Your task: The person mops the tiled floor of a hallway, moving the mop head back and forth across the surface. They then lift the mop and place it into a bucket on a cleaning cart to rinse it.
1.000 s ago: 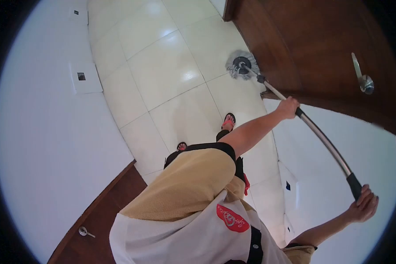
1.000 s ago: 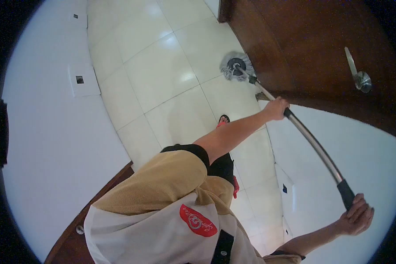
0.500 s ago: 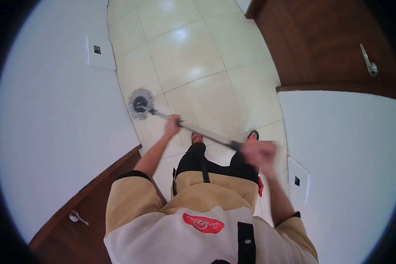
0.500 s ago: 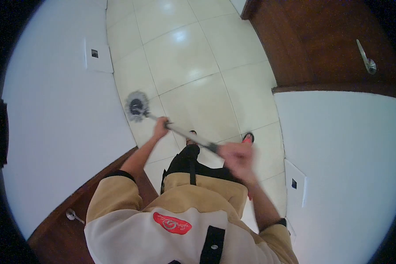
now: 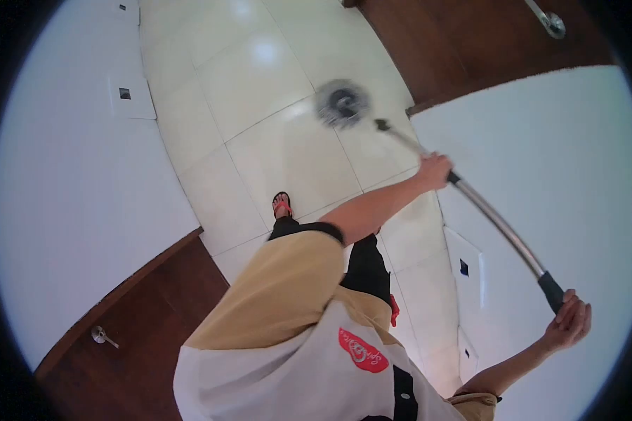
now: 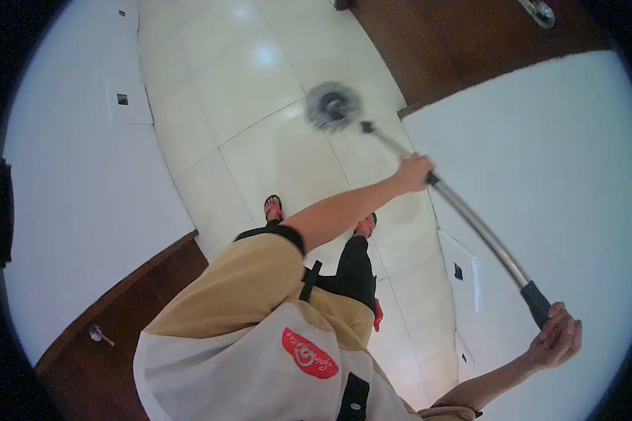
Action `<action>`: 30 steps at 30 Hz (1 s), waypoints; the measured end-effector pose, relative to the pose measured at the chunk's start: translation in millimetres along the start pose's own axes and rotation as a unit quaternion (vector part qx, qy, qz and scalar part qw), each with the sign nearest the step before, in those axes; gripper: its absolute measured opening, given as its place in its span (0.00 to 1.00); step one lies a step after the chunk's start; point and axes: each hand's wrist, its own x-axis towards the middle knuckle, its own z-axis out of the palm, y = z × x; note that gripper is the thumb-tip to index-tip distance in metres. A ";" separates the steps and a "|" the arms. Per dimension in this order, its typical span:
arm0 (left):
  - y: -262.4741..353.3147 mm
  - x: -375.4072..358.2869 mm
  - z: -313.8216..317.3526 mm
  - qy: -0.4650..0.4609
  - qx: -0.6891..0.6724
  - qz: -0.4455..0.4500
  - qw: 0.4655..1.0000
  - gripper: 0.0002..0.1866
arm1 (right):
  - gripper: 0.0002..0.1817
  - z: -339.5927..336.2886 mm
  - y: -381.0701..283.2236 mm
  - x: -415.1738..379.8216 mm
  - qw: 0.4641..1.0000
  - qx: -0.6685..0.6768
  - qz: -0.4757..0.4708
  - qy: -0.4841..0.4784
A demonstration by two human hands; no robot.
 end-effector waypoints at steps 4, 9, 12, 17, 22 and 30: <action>31.6 40.0 -21.8 0.011 -0.073 0.010 0.997 0.08 | 0.18 44.8 -8.4 11.0 0.974 -0.091 -0.008 0.209; 12.0 -36.8 -69.3 0.097 -0.104 -0.010 0.990 0.10 | 0.18 21.9 -15.6 39.8 0.987 0.149 0.055 0.022; -49.2 -149.5 -95.7 0.103 -0.104 -0.107 0.983 0.14 | 0.17 63.5 9.6 28.7 0.978 0.180 0.099 0.020; -206.0 -387.7 -142.9 0.232 0.005 -0.204 0.951 0.22 | 0.08 268.3 77.7 -85.3 0.910 0.179 0.201 -0.315; -260.9 -450.7 -169.4 0.103 0.132 -0.381 0.909 0.12 | 0.06 339.8 83.6 -144.2 0.895 0.222 0.093 -0.376; 19.7 -131.5 9.0 -0.013 0.002 -0.106 0.994 0.05 | 0.14 -54.9 17.6 -67.5 0.971 -0.213 -0.017 0.102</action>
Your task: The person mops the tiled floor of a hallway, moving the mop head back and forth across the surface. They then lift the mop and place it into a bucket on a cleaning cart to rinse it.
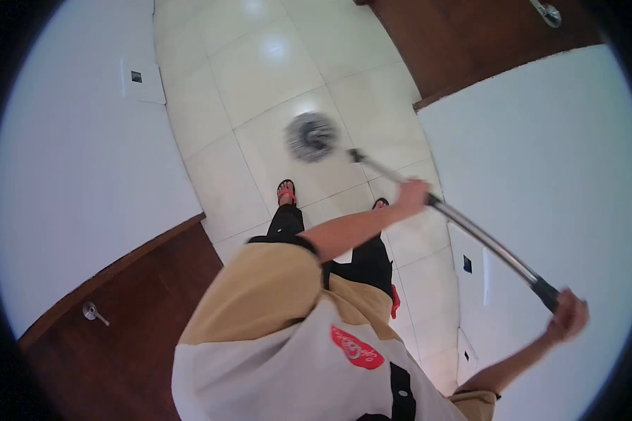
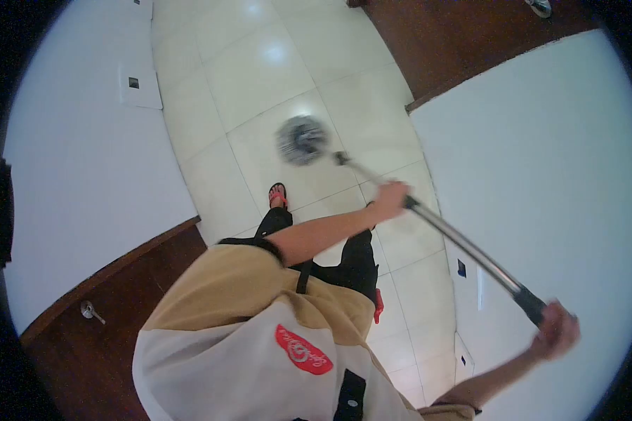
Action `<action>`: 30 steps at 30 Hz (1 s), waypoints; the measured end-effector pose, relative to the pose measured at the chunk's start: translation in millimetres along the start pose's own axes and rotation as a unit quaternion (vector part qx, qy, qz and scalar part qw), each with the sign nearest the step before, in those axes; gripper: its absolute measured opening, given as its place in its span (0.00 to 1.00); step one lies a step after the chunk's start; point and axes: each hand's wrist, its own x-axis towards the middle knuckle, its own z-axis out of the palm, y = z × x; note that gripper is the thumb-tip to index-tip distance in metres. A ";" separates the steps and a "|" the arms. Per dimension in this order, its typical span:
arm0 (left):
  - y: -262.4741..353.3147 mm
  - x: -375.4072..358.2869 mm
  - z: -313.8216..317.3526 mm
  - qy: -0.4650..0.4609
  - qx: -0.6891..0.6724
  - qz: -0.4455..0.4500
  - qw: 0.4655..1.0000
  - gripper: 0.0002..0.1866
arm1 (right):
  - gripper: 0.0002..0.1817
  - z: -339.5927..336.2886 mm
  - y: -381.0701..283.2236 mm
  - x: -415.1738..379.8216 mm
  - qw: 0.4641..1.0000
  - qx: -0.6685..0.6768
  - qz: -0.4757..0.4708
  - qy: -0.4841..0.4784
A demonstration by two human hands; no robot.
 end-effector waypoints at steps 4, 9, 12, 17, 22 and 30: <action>80.5 80.0 13.2 -0.006 -0.069 0.124 0.990 0.10 | 0.15 -2.9 -72.7 14.2 0.992 0.119 -0.014 -0.027; 65.6 78.5 -19.3 0.038 -0.151 0.130 0.979 0.10 | 0.16 25.4 -105.5 25.6 0.978 0.193 0.040 0.073; 29.5 22.0 -51.0 0.094 -0.134 0.114 0.980 0.08 | 0.17 28.4 -94.2 51.8 0.905 0.393 0.086 -0.137; -145.4 -149.3 -75.7 0.131 -0.079 -0.109 0.982 0.21 | 0.12 167.5 -53.1 -21.9 0.896 0.390 0.076 -0.200; -319.8 -301.6 -117.9 0.119 0.009 -0.339 0.933 0.17 | 0.04 322.1 -95.7 -161.7 0.782 0.382 0.070 -0.488; -161.4 -131.1 52.8 0.255 -0.086 -0.055 0.962 0.10 | 0.08 105.1 25.8 -50.1 0.938 0.177 0.089 -0.283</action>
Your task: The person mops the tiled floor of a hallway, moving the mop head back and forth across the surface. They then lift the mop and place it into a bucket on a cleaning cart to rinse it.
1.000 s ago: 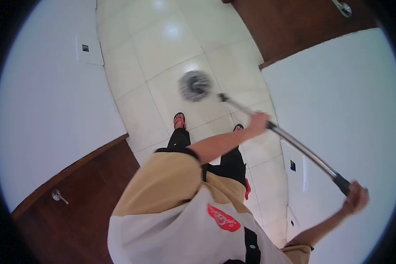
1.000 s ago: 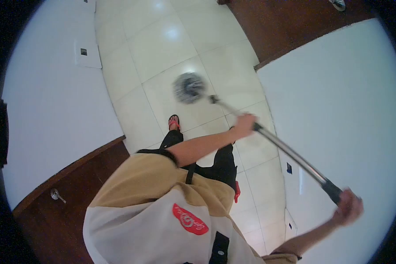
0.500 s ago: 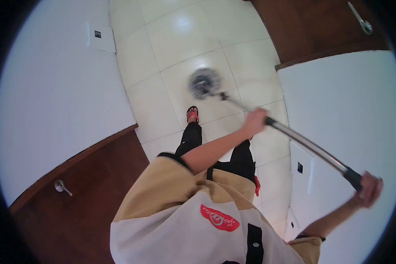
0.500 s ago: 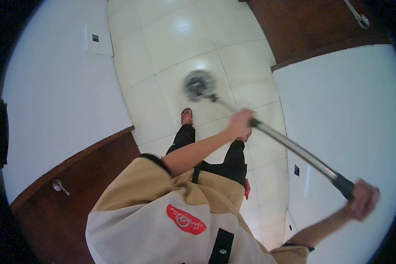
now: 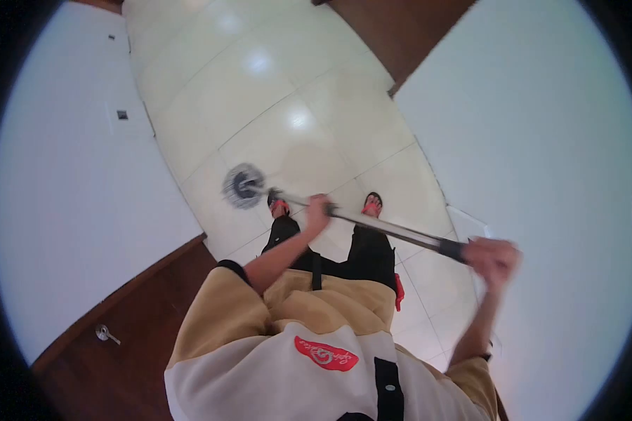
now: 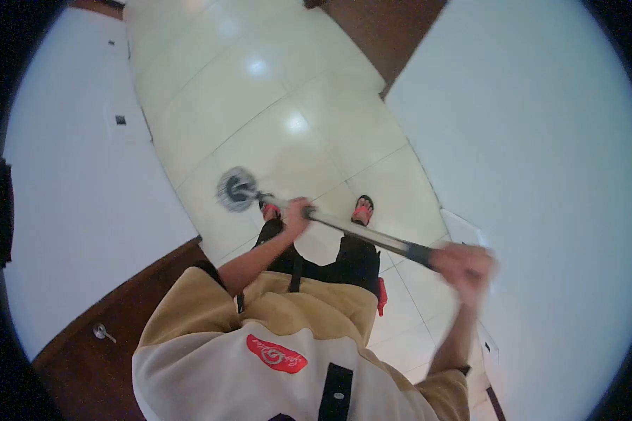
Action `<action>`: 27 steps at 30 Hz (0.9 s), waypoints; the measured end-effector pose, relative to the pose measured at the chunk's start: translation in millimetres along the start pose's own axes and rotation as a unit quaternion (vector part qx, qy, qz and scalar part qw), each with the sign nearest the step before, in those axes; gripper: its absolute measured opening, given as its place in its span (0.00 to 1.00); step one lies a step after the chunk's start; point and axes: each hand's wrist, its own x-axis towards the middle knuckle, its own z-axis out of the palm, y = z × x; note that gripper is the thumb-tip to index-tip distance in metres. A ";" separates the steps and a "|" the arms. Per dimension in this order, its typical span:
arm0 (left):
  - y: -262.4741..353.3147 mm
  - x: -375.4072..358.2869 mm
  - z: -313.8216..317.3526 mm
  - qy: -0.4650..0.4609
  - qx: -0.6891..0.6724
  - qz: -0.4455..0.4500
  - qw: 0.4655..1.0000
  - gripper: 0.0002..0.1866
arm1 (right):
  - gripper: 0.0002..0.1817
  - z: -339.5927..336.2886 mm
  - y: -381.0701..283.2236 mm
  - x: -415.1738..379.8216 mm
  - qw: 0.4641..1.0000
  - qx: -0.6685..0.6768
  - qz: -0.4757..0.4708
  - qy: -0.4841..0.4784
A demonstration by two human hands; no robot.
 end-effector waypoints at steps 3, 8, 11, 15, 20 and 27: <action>187.7 51.8 95.1 -0.256 0.039 -0.020 0.966 0.09 | 0.05 -147.0 -26.7 -56.7 0.984 0.090 -0.072 0.137; 281.9 123.4 178.8 -0.368 0.061 0.183 0.910 0.12 | 0.16 -169.4 -55.4 -99.2 0.940 0.009 -0.185 0.285; 239.8 183.7 202.1 -0.392 0.141 0.227 0.880 0.12 | 0.17 -127.9 5.6 -86.4 0.920 0.123 -0.210 0.306; 168.0 265.0 181.1 -0.236 0.229 0.188 0.926 0.32 | 0.10 -51.7 93.4 -7.7 0.937 -0.027 -0.185 0.294; 149.4 334.2 145.8 -0.192 0.269 0.137 0.934 0.41 | 0.07 48.3 194.4 130.3 0.960 0.114 -0.149 0.206; 166.2 323.1 152.0 -0.295 0.350 0.187 0.869 0.42 | 0.06 19.0 222.3 111.1 0.953 0.123 -0.099 0.260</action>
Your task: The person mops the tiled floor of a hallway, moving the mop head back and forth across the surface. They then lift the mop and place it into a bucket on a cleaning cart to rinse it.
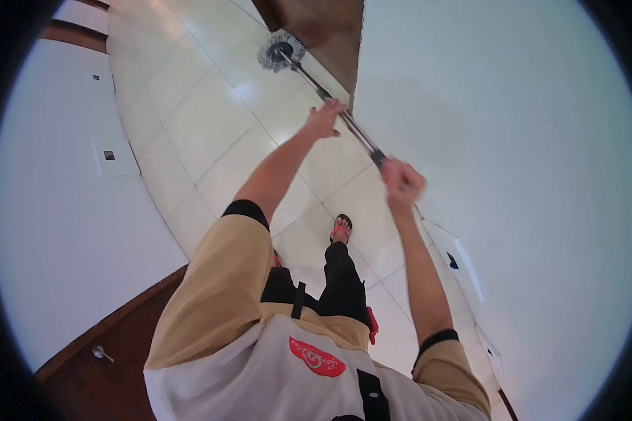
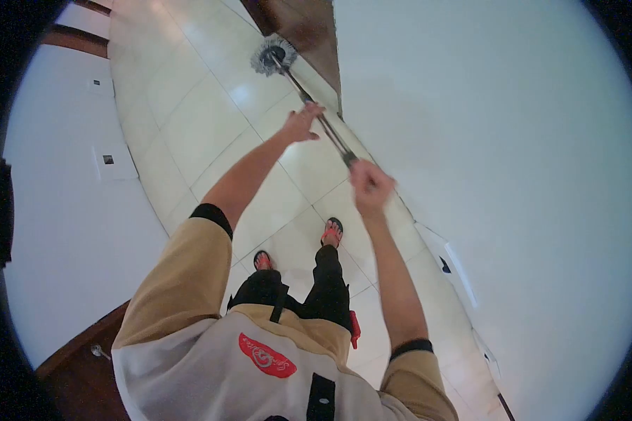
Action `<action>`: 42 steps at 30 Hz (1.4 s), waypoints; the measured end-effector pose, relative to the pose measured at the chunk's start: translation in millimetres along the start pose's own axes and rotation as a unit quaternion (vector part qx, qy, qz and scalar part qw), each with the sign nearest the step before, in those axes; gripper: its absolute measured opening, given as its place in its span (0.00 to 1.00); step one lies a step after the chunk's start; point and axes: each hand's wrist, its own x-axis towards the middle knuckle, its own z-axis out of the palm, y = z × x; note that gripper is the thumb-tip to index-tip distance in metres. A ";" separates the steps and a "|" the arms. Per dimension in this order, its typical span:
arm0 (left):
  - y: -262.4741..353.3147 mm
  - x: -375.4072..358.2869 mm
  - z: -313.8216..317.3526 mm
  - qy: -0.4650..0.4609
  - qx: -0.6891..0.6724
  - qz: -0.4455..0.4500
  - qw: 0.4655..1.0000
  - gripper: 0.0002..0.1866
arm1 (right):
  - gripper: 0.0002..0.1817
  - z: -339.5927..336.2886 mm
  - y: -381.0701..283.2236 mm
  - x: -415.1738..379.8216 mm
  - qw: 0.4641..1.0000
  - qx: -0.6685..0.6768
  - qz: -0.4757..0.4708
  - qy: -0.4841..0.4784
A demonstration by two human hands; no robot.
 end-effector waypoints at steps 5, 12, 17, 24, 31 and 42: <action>111.7 -22.2 28.9 -0.084 -0.074 0.260 0.959 0.29 | 0.06 -158.8 -167.9 -64.0 0.983 -0.143 0.102 0.053; 220.0 -87.8 -10.6 0.027 -0.379 0.214 0.900 0.18 | 0.17 -149.3 -339.0 1.4 0.993 -0.025 -0.054 0.103; 186.6 -156.2 -17.9 0.199 -0.403 0.103 0.887 0.13 | 0.18 -115.4 -347.1 15.1 0.998 0.061 -0.036 0.001; 18.8 -422.4 71.0 0.347 -0.382 -0.053 0.855 0.18 | 0.14 48.4 -301.3 -118.0 0.977 0.178 0.040 -0.112; -107.9 -609.9 136.7 0.060 -0.121 -0.393 0.909 0.10 | 0.16 138.2 -229.7 -283.2 0.885 0.136 0.215 -0.390; 295.4 -242.4 119.6 0.231 -0.340 0.095 0.907 0.09 | 0.15 -285.2 -342.0 -100.6 0.987 -0.135 -0.009 -0.087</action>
